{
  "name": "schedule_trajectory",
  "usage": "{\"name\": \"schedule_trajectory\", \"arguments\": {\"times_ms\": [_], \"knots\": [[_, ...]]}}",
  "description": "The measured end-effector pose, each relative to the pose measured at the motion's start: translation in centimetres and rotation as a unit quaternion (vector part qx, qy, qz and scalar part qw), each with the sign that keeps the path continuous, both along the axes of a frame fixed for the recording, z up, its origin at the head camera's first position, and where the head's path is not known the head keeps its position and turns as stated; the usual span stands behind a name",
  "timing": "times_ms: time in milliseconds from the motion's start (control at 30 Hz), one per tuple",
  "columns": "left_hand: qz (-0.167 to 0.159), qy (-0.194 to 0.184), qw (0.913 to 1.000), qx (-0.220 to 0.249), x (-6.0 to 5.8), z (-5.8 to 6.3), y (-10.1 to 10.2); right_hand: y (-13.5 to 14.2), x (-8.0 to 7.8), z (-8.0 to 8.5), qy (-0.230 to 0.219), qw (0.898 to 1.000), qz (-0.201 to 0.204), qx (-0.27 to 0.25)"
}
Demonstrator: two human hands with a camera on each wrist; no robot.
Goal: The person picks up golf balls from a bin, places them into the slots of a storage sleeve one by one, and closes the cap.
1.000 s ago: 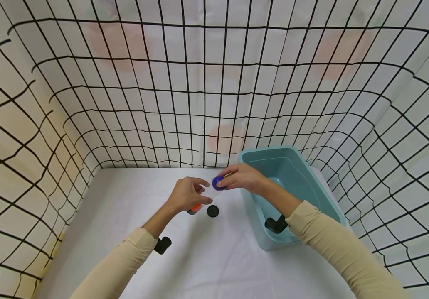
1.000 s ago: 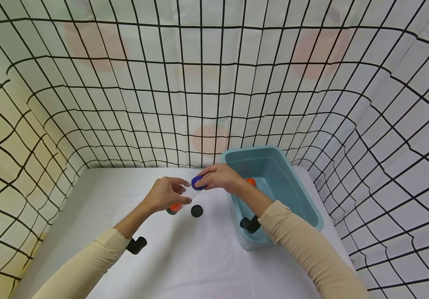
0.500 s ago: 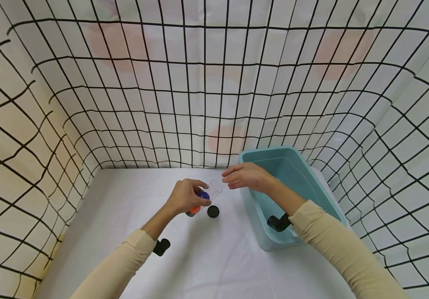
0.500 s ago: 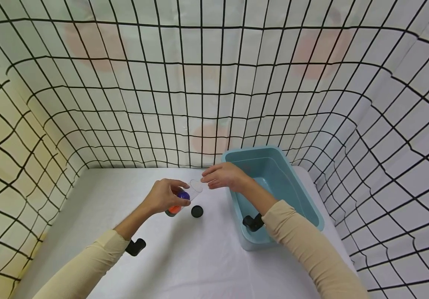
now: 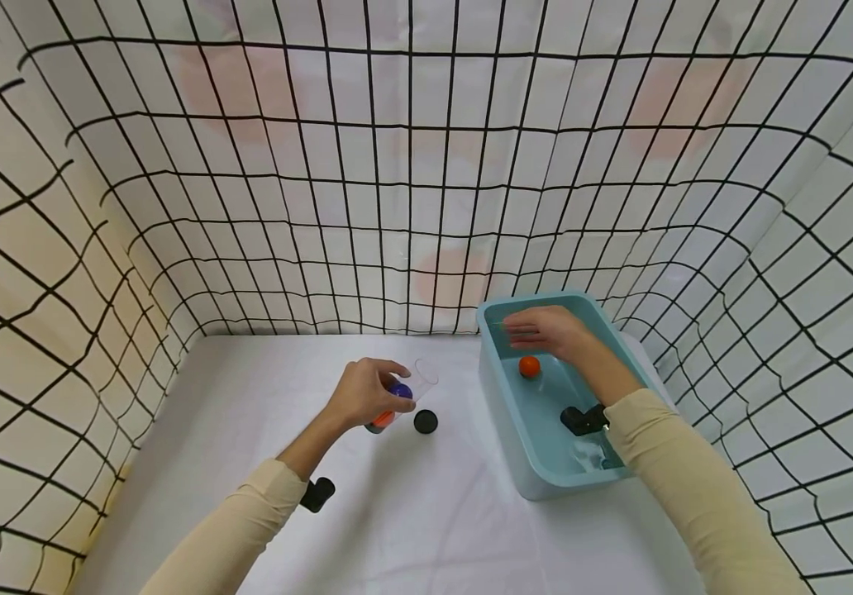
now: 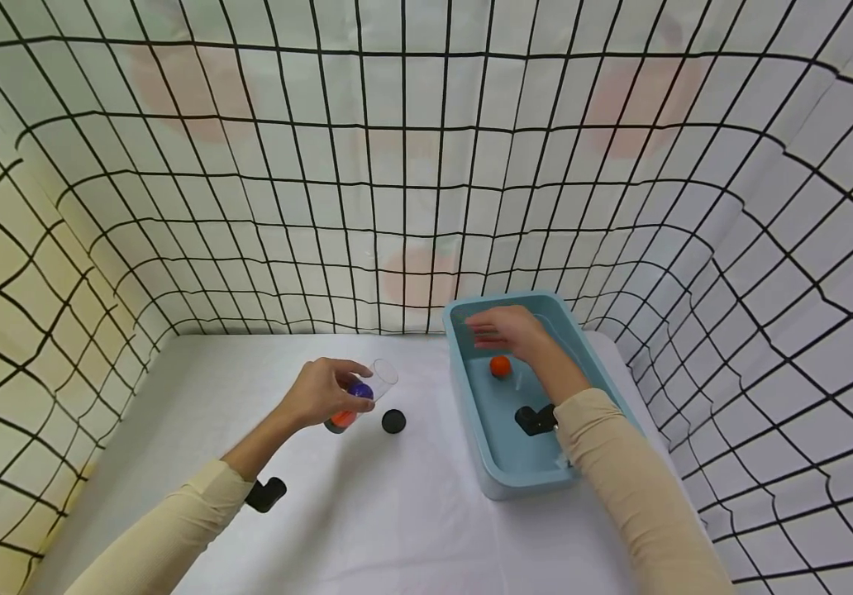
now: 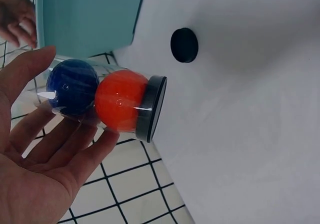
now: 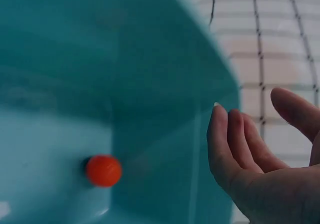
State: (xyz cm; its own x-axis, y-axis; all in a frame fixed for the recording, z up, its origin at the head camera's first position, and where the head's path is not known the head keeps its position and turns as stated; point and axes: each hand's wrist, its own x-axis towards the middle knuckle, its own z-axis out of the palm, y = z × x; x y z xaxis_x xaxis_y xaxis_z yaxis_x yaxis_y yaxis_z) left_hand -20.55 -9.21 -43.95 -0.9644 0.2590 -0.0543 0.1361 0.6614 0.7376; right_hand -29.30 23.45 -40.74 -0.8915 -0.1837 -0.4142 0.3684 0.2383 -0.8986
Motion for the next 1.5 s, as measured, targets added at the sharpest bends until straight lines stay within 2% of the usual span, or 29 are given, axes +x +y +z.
{"name": "schedule_trajectory", "arguments": {"times_ms": [100,167,300,467,700,833,967,1167,1300,1500], "knots": [[0.003,0.004,1.0000,-0.003,0.0,0.0,-0.1,1.4,-0.7,-1.4,-0.032,0.998,-0.059,0.000],[0.002,0.006,1.0000,-0.002,0.0,0.0,-0.2,2.1,-0.9,-2.3,-0.049,0.995,-0.084,0.012],[0.001,0.004,1.0000,-0.001,0.1,-0.1,-0.4,3.4,-1.2,-4.3,-0.069,0.992,-0.096,0.033],[0.008,0.003,1.0000,-0.003,0.2,-0.2,-0.6,4.1,-1.5,-7.1,-0.086,0.991,-0.101,0.026],[0.003,0.000,1.0000,-0.001,0.3,-0.3,-0.7,4.7,-1.6,-9.5,-0.151,0.973,-0.174,-0.009],[0.004,0.000,1.0000,0.001,0.3,-0.3,-0.7,5.1,-1.7,-10.2,-0.164,0.970,-0.178,-0.026],[0.010,-0.006,0.9999,0.006,0.4,-0.3,-0.6,5.5,-1.8,-10.2,-0.181,0.968,-0.169,-0.049],[0.018,-0.011,0.9997,0.008,0.5,-0.3,-0.8,5.6,-2.0,-10.3,-0.225,0.958,-0.162,-0.078],[0.022,-0.012,0.9997,0.007,0.6,-0.4,-1.2,5.2,-2.2,-11.1,-0.230,0.957,-0.161,-0.070],[0.029,-0.016,0.9994,0.007,0.7,-0.4,-1.6,4.8,-2.2,-11.4,-0.245,0.949,-0.170,-0.099]]}}
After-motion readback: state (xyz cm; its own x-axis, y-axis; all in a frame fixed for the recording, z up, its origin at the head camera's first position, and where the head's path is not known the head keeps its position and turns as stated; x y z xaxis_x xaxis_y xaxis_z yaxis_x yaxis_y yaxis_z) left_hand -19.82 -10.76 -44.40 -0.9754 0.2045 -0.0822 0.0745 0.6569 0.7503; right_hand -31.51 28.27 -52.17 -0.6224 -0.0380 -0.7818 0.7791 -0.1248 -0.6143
